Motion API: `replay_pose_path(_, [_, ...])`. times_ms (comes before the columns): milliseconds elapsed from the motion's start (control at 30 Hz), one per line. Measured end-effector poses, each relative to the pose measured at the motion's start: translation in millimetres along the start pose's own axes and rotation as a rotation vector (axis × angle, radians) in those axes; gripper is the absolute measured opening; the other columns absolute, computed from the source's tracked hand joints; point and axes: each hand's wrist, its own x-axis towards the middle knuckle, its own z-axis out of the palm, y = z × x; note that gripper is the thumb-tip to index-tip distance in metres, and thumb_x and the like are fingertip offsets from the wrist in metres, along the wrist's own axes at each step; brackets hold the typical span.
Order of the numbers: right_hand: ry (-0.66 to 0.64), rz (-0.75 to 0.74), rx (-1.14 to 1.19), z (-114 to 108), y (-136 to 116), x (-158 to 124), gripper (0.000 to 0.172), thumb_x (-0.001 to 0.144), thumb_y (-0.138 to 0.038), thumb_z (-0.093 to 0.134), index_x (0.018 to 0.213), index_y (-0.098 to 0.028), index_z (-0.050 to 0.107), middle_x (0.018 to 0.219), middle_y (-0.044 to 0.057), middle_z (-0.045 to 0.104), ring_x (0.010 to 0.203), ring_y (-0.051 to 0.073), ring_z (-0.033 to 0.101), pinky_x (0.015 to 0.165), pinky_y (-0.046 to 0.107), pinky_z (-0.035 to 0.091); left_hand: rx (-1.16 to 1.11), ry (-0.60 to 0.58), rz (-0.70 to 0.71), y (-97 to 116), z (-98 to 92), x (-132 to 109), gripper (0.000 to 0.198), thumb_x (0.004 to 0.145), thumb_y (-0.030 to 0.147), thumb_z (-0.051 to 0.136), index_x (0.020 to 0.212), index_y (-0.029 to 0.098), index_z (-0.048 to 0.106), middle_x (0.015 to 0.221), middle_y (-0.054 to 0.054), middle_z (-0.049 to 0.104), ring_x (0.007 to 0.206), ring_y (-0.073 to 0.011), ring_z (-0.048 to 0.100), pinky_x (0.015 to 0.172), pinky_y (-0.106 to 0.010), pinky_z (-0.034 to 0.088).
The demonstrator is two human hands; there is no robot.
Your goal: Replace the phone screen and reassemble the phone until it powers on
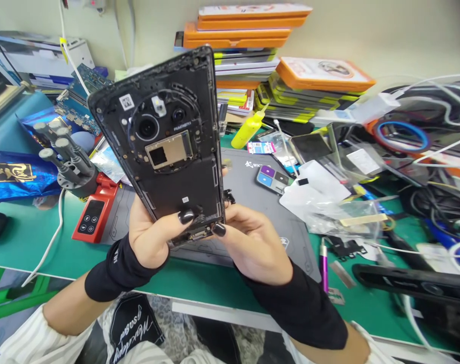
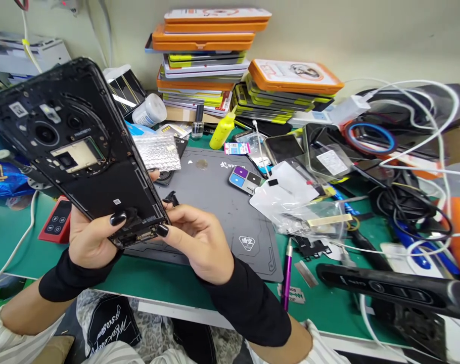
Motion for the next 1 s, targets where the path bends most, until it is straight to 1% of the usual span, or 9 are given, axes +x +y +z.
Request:
replay_pose_path(133, [-0.023,-0.013,-0.086,-2,-4,0,0.017,0.065,-0.034,0.084,0.075,-0.024,0.074,0.075,0.003,0.074,0.069,0.020,0.069,0.070,0.037,0.059,-0.001,0.017,-0.042,4,-0.3,1,0.057,0.068,0.016,0.072,0.121,0.030,0.057,0.101,-0.001,0.074,0.114,-0.0329,0.061,0.095,-0.053,0.053])
replay_pose_path(267, [-0.049,-0.017,-0.110,-5,-5,-1,0.014,0.071,-0.034,0.079,0.078,-0.023,0.074,0.074,0.004,0.074,0.067,0.020,0.068,0.069,0.037,0.058,0.013,-0.015,-0.069,5,-1.5,3,0.051,0.067,0.019,0.073,0.115,0.026,0.060,0.108,-0.005,0.072,0.112,-0.0356,0.062,0.093,-0.055,0.054])
replay_pose_path(400, [-0.033,-0.019,-0.106,-5,-3,-1,0.015,0.071,-0.036,0.078,0.073,-0.023,0.073,0.071,0.004,0.072,0.067,0.020,0.067,0.068,0.037,0.057,0.011,0.021,-0.012,1,-2.9,3,0.057,0.066,0.017,0.075,0.118,0.030,0.058,0.102,0.000,0.074,0.113,-0.0326,0.063,0.093,-0.049,0.055])
replay_pose_path(467, [-0.027,-0.018,-0.085,-4,-2,-1,0.015,0.070,-0.037,0.079,0.070,-0.023,0.072,0.069,0.003,0.071,0.064,0.019,0.066,0.067,0.036,0.056,0.007,0.010,-0.004,-2,-3.5,3,0.059,0.066,0.016,0.074,0.120,0.032,0.057,0.100,0.002,0.074,0.111,-0.0309,0.063,0.093,-0.047,0.056])
replay_pose_path(667, [0.023,-0.054,-0.075,-4,3,-1,0.013,0.071,-0.033,0.079,0.070,-0.022,0.071,0.070,0.001,0.069,0.065,0.016,0.062,0.066,0.032,0.054,0.045,-0.060,-0.039,-2,-2.4,3,0.053,0.070,0.017,0.067,0.120,0.028,0.056,0.104,-0.002,0.073,0.110,-0.0334,0.064,0.089,-0.052,0.056])
replay_pose_path(767, [-0.003,-0.020,-0.074,-4,4,0,0.016,0.073,-0.035,0.077,0.072,-0.021,0.070,0.070,0.002,0.070,0.064,0.017,0.064,0.064,0.033,0.056,0.034,-0.063,-0.052,0,-1.7,5,0.050,0.071,0.019,0.067,0.118,0.027,0.056,0.104,-0.003,0.073,0.106,-0.0323,0.066,0.089,-0.051,0.056])
replay_pose_path(833, [-0.032,0.012,-0.152,-6,2,0,0.019,0.074,-0.039,0.075,0.075,-0.020,0.070,0.073,0.003,0.071,0.064,0.018,0.066,0.060,0.032,0.057,0.020,-0.066,-0.069,-1,-2.7,7,0.047,0.072,0.018,0.066,0.117,0.026,0.055,0.104,-0.003,0.073,0.102,-0.0301,0.068,0.088,-0.049,0.056])
replay_pose_path(900, [0.025,-0.039,-0.362,-11,-2,0,0.022,0.075,-0.041,0.074,0.079,-0.019,0.072,0.074,0.005,0.072,0.062,0.017,0.065,0.058,0.031,0.057,0.002,-0.098,-0.078,-4,-5.2,9,0.044,0.074,0.019,0.065,0.117,0.024,0.055,0.107,-0.005,0.072,0.098,-0.0285,0.069,0.088,-0.048,0.056])
replay_pose_path(1000, [0.248,-0.260,-0.635,-19,-7,2,0.033,0.074,-0.042,0.075,0.099,-0.020,0.070,0.089,0.008,0.072,0.072,0.018,0.067,0.065,0.031,0.058,0.006,-0.179,-0.068,-10,-9.3,14,0.042,0.078,0.026,0.064,0.118,0.021,0.052,0.116,-0.008,0.067,0.099,-0.0276,0.068,0.090,-0.046,0.055])
